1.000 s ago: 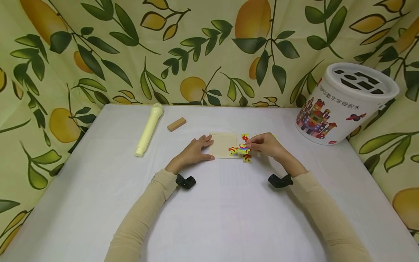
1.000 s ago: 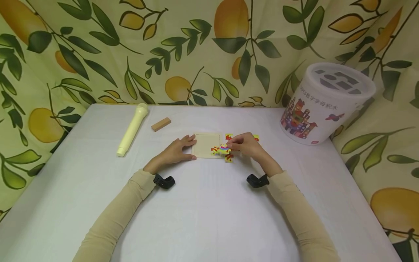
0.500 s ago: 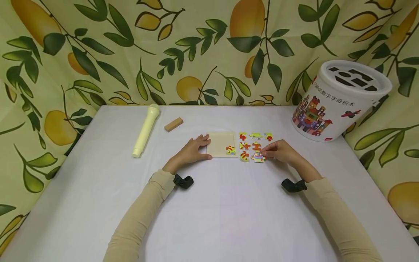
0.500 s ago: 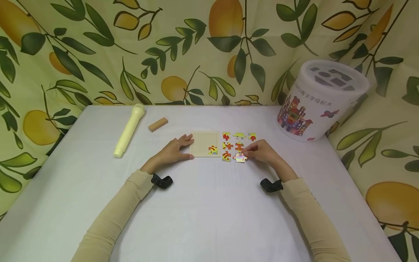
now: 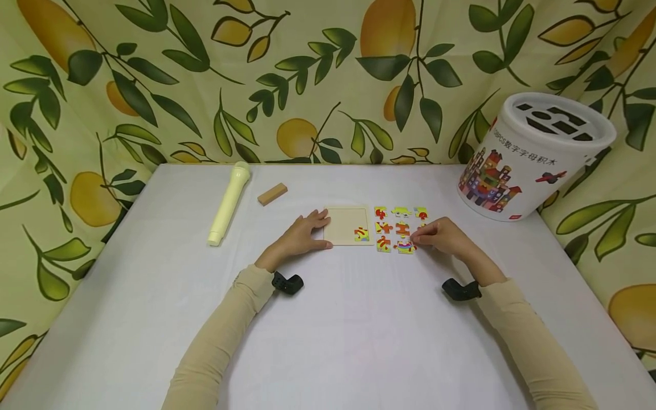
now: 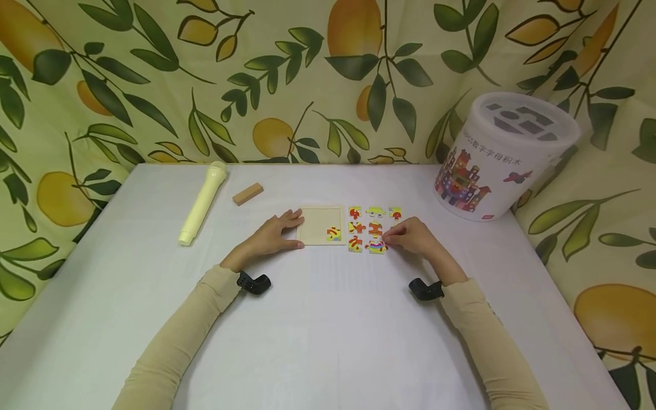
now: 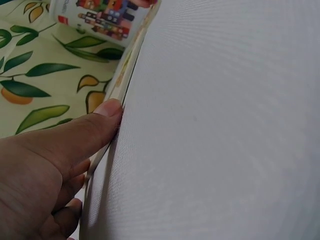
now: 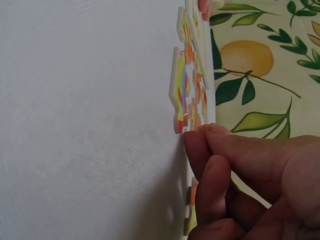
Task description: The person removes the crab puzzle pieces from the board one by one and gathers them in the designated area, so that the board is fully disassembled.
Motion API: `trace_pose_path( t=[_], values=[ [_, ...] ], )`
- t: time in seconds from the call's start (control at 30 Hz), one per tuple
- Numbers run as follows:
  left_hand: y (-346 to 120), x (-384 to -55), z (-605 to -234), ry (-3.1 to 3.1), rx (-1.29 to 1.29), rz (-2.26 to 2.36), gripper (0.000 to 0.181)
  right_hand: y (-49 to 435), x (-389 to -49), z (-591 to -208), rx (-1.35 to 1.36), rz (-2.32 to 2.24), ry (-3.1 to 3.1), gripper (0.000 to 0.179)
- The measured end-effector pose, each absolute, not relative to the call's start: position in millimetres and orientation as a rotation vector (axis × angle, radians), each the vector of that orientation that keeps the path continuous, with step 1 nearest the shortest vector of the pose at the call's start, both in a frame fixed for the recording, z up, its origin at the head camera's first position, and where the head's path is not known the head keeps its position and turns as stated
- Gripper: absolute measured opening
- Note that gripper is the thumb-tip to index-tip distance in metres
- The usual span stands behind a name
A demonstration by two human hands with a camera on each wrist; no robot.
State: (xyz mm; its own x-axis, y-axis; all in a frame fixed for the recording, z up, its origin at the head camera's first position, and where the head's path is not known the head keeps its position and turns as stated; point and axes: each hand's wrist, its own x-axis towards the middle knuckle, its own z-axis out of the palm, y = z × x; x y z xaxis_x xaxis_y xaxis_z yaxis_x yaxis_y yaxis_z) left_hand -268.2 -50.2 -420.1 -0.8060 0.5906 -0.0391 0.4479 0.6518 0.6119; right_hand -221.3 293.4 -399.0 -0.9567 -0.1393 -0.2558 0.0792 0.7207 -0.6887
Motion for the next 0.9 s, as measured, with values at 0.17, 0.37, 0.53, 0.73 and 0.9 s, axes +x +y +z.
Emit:
trace_pose_path(
  t=[0.17, 0.37, 0.53, 0.73, 0.9],
  values=[
    [-51, -269, -420, 2.632, 0.835, 0.891, 0.074, 285, -228, -394, -0.103, -1.087, 2.634, 0.024],
    [-52, -269, -422, 2.620, 0.826, 0.891, 0.074, 254, -244, -394, -0.221, -1.121, 2.606, 0.024],
    [-51, -268, -422, 2.614, 0.820, 0.899, 0.074, 224, -254, -396, -0.323, -1.007, 2.669, 0.021],
    [-50, -268, -423, 2.619, 0.809, 0.890, 0.074, 201, -260, -396, -0.430, -0.937, 2.735, 0.018],
    [-50, -269, -422, 2.622, 0.809, 0.891, 0.074, 193, -261, -396, -0.456, -0.931, 2.752, 0.017]
  ],
)
